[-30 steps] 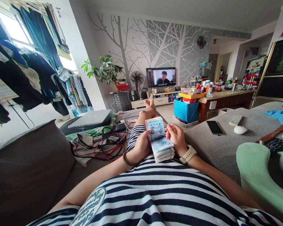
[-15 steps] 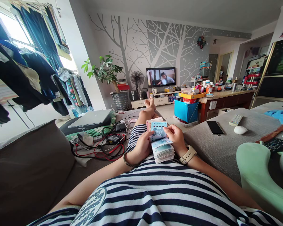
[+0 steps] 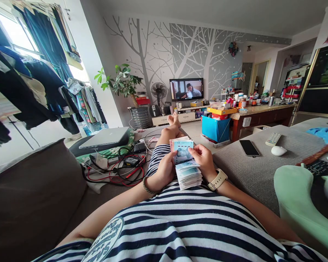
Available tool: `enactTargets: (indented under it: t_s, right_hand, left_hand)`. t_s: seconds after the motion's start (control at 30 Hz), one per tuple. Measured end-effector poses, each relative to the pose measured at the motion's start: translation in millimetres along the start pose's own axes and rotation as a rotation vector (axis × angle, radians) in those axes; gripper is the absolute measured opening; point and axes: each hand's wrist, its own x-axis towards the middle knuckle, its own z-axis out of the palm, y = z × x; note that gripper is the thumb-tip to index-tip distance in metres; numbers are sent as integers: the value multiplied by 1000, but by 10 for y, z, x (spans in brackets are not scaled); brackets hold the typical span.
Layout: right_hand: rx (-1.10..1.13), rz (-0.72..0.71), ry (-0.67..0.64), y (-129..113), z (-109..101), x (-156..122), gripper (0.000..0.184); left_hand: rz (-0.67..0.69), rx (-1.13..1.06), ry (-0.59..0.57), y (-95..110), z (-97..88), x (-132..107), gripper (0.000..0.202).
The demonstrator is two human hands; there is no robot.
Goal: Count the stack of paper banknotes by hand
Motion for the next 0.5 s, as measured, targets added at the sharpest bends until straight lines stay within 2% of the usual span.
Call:
enactTargets:
  t_s: [0.27,0.5]
  right_hand:
    - [16,35,21,-11,34,-20,60]
    - [54,36,57,11,60,-35,59]
  left_hand:
    - [-17,-1,6,18,14,-29,29]
    - [-58,-104,66,47,34,-39,22]
